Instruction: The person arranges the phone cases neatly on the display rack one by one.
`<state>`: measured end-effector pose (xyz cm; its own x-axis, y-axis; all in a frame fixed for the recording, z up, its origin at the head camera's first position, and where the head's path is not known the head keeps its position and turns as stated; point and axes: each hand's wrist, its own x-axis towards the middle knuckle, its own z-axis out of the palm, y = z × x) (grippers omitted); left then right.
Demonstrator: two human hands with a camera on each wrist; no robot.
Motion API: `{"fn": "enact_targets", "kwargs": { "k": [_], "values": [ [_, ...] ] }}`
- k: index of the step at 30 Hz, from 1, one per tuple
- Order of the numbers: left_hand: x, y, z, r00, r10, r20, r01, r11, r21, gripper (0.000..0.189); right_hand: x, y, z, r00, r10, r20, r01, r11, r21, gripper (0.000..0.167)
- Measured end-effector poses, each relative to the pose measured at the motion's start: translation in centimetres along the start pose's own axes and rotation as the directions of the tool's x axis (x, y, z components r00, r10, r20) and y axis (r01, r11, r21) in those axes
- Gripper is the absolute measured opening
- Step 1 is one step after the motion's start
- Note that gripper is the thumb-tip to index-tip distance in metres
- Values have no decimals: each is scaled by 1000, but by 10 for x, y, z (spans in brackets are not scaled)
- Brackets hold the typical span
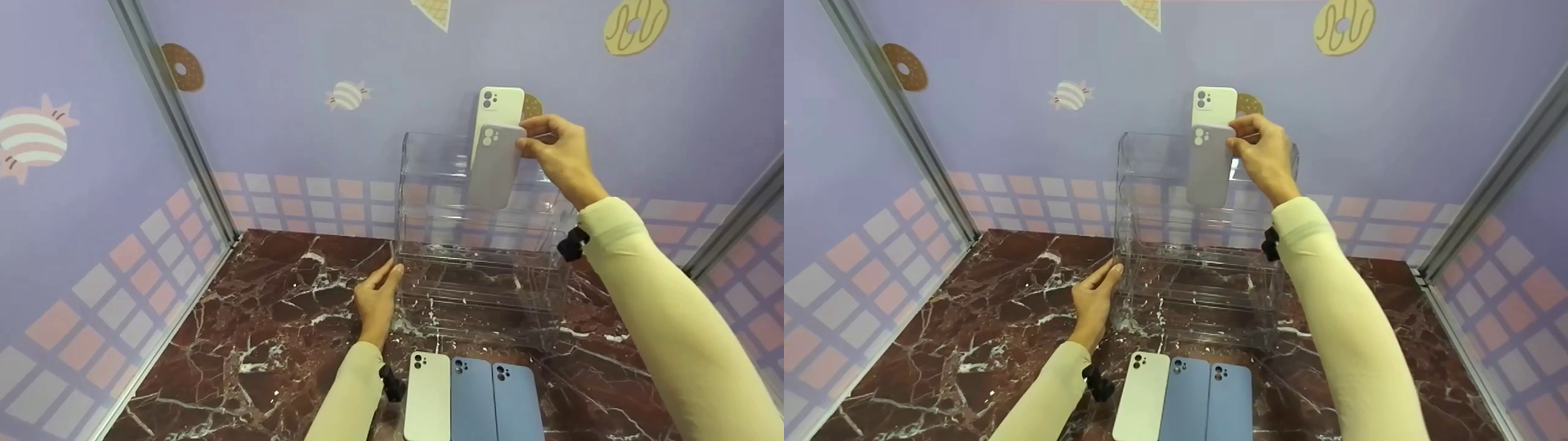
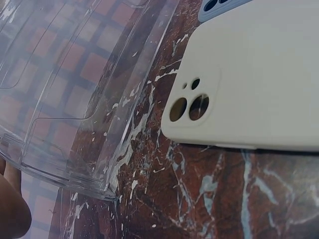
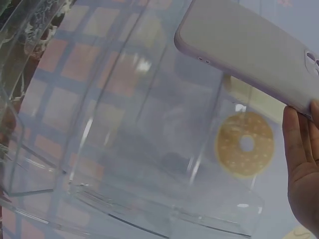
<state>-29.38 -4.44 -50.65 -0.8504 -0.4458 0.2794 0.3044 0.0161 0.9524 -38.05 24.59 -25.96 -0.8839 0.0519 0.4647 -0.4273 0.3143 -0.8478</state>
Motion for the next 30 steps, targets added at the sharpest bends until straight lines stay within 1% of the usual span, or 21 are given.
{"fn": "enact_targets", "kwargs": {
  "k": [4,8,12,16,18,21,25,30],
  "values": [
    [-1,2,-1,1000,-4,0,4,1000,4,28,-1,7,1,1000,16,16,-15,1000,-20,25],
    [-2,3,1,1000,0,3,0,1000,-20,28,-3,11,-1,998,50,27,-49,998,-32,26],
    [-2,4,3,1000,7,-6,-8,999,-37,27,-5,11,-2,996,81,46,-80,996,-26,27],
    [-3,5,3,1000,4,-19,-5,1000,-29,27,-4,12,-2,993,100,55,-98,995,-31,28],
    [-3,5,3,1000,-1,-17,1,1000,-25,27,-4,12,-2,994,100,53,-97,994,-41,29],
    [-3,5,2,1000,-11,-4,11,999,-37,27,-4,14,-1,996,77,52,-73,995,-64,31],
    [-4,4,0,1000,-3,11,4,998,-57,27,-6,17,0,997,40,59,-35,995,-90,34],
    [-5,3,1,1000,1,2,-1,999,-36,26,-8,19,0,997,42,66,-34,993,-111,40]
  ]
}}
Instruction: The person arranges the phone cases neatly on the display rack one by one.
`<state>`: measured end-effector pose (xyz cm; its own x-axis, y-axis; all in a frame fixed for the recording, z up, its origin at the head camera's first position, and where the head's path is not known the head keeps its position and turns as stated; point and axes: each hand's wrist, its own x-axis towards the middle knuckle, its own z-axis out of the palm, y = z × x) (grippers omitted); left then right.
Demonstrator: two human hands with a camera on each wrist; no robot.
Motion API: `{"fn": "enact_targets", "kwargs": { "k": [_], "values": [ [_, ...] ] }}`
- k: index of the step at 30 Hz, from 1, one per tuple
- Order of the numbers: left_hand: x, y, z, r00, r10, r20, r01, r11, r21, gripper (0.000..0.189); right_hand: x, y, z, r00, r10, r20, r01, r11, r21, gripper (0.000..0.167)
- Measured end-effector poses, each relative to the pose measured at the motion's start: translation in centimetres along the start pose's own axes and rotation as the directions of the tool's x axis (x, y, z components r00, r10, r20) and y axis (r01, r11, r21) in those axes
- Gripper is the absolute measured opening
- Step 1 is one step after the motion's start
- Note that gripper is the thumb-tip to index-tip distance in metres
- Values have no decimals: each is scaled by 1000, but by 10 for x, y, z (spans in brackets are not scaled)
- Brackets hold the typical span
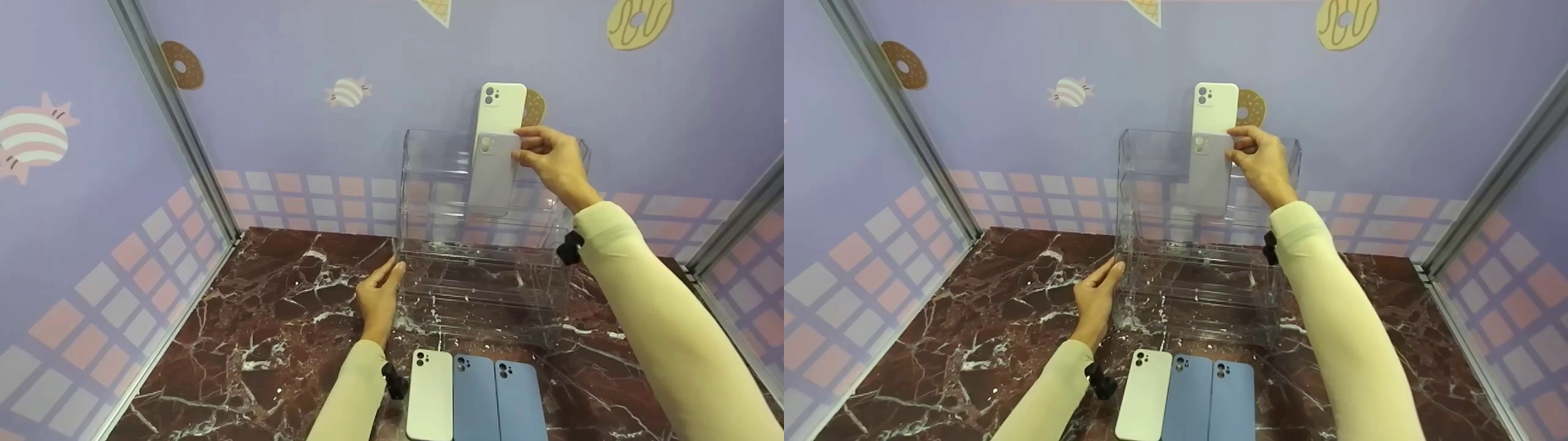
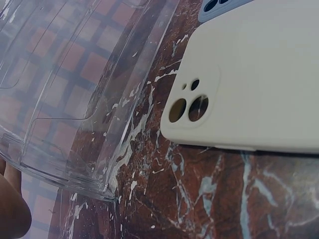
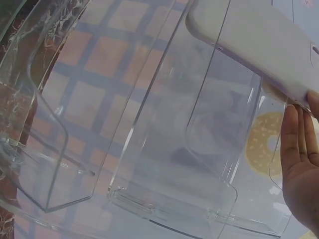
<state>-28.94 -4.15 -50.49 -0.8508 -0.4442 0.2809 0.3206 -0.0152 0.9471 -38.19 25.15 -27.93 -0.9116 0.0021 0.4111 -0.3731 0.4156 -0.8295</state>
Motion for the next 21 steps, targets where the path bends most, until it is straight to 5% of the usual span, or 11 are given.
{"fn": "enact_targets", "kwargs": {
  "k": [11,21],
  "values": [
    [-1,-1,0,1000,-12,-5,12,1000,25,27,-13,-2,-4,999,-27,-41,28,999,17,41],
    [0,0,-1,999,-49,1,49,998,37,27,-49,-18,-17,994,-111,-22,111,994,-9,32]
  ]
}}
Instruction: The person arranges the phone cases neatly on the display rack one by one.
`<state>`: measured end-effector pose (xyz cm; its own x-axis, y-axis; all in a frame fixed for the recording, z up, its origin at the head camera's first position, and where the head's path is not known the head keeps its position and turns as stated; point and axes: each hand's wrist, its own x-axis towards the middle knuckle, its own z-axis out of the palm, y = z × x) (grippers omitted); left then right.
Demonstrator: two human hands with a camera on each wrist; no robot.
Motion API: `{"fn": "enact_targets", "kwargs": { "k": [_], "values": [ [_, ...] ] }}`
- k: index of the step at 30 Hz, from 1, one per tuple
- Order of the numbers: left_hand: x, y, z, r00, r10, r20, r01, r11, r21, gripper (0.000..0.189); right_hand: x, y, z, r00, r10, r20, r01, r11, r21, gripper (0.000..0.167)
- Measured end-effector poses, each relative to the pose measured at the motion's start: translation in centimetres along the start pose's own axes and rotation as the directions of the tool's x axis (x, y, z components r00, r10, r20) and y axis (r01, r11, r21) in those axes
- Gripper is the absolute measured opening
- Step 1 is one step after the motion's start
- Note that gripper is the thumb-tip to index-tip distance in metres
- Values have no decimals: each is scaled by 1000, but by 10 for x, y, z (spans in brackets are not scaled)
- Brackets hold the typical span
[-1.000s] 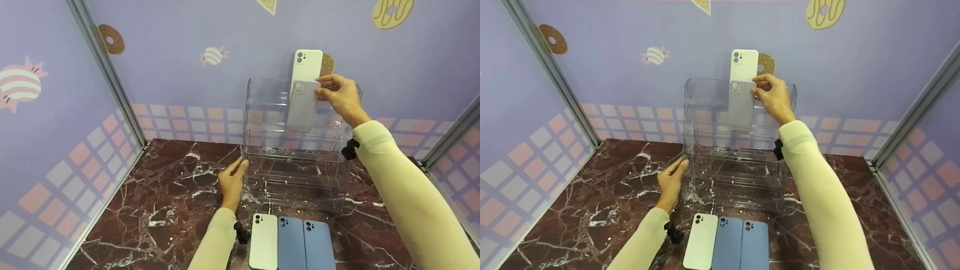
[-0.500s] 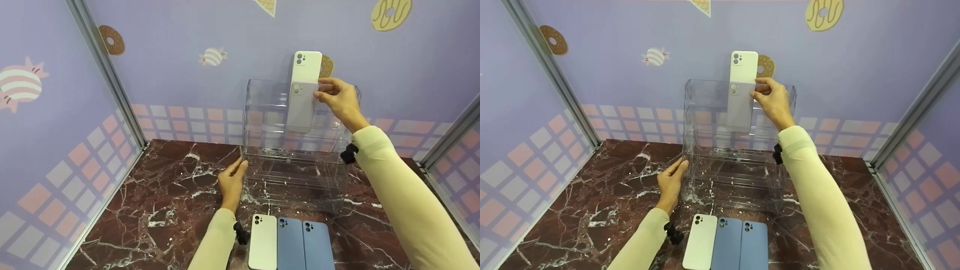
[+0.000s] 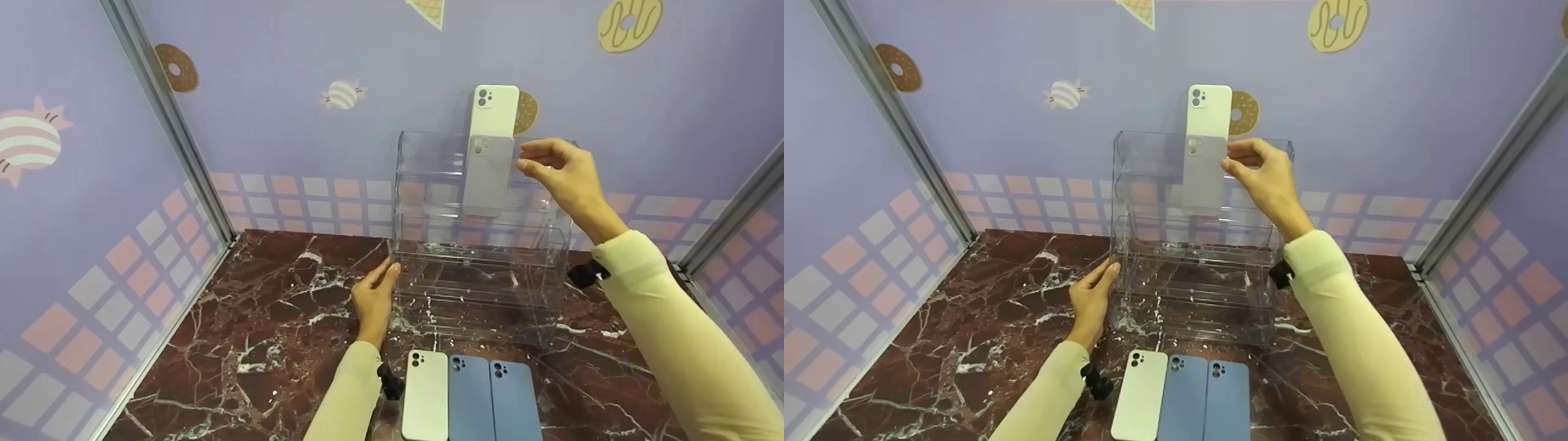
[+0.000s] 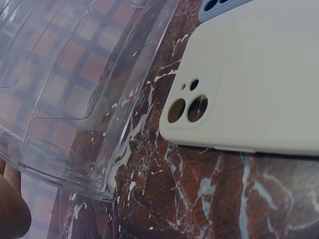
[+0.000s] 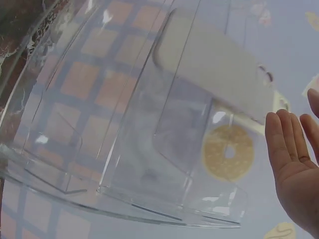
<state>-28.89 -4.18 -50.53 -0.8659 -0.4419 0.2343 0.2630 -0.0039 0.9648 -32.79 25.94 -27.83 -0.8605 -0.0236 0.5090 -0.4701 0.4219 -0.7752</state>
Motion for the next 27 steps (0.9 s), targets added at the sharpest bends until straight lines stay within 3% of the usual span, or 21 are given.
{"fn": "enact_targets", "kwargs": {
  "k": [8,15,27],
  "values": [
    [1,-1,0,1000,2,-3,-2,1000,-13,26,-28,-7,-6,999,-18,49,15,998,55,36],
    [1,0,1,1000,1,0,-1,1000,-17,27,-66,2,-9,990,-40,133,41,999,-3,34],
    [-1,3,1,1000,-29,-3,29,1000,-6,27,-124,30,-8,979,12,202,8,995,-95,31]
  ]
}}
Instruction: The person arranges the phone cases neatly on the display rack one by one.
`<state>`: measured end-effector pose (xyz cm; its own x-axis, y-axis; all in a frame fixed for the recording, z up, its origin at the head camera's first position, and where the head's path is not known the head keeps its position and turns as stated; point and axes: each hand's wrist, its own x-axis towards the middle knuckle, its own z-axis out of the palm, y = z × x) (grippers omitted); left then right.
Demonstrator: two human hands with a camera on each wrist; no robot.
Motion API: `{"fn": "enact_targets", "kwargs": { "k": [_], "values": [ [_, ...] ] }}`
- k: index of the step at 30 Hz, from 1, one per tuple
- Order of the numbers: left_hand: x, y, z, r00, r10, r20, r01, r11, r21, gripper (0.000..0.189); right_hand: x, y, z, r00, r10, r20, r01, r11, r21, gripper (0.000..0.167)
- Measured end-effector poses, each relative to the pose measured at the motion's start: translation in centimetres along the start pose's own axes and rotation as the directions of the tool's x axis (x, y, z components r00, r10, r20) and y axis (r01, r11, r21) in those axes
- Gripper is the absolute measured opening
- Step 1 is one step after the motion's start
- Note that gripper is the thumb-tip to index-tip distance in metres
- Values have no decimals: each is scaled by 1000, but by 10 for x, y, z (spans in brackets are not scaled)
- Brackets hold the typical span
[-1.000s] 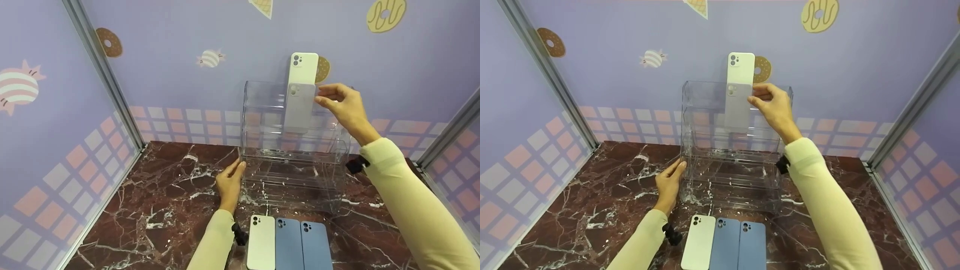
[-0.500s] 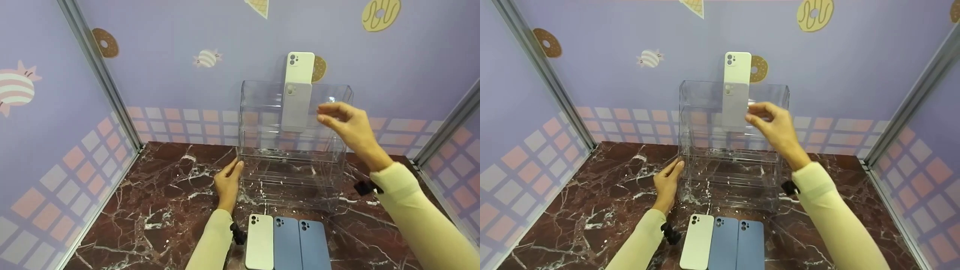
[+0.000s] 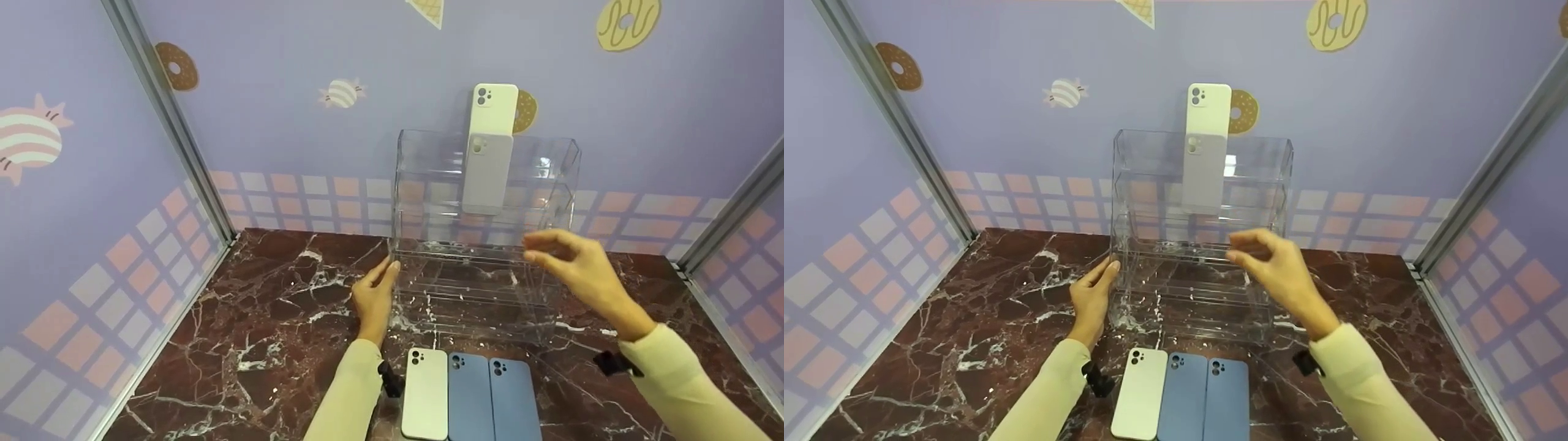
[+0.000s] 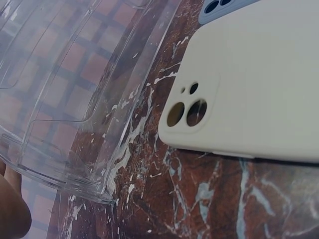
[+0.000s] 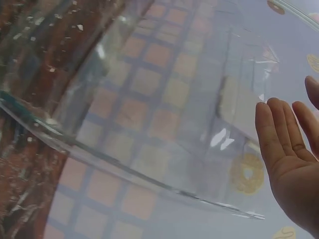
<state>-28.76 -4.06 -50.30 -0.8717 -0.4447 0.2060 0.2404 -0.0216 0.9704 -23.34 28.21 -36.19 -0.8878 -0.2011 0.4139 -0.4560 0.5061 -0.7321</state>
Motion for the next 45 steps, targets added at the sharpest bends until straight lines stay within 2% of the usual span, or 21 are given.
{"fn": "enact_targets", "kwargs": {
  "k": [11,17,22,28,32,35,39,45],
  "values": [
    [-3,-6,4,1000,25,-5,-25,999,-28,28,-46,32,19,999,23,48,-27,997,66,36],
    [-5,-6,5,1000,22,8,-22,999,-33,28,-69,50,27,996,70,56,-75,994,82,39],
    [-3,-4,5,1000,11,15,-10,1000,-30,29,-82,63,32,997,70,35,-71,997,17,38],
    [-1,-4,4,1000,23,10,-22,998,-58,29,-95,74,39,993,102,54,-103,995,12,37],
    [-1,-3,3,1000,8,17,-7,998,-59,29,-104,81,45,992,112,60,-109,993,-55,38],
    [0,-3,1,1000,-4,21,4,999,-37,28,-110,86,48,990,110,89,-102,991,-86,37],
    [0,-2,0,1000,0,14,0,1000,-7,29,-117,93,51,977,130,169,-116,989,-89,38],
    [-1,0,-1,1000,12,7,-11,1000,-25,29,-124,100,55,962,129,242,-109,990,-94,40]
  ]
}}
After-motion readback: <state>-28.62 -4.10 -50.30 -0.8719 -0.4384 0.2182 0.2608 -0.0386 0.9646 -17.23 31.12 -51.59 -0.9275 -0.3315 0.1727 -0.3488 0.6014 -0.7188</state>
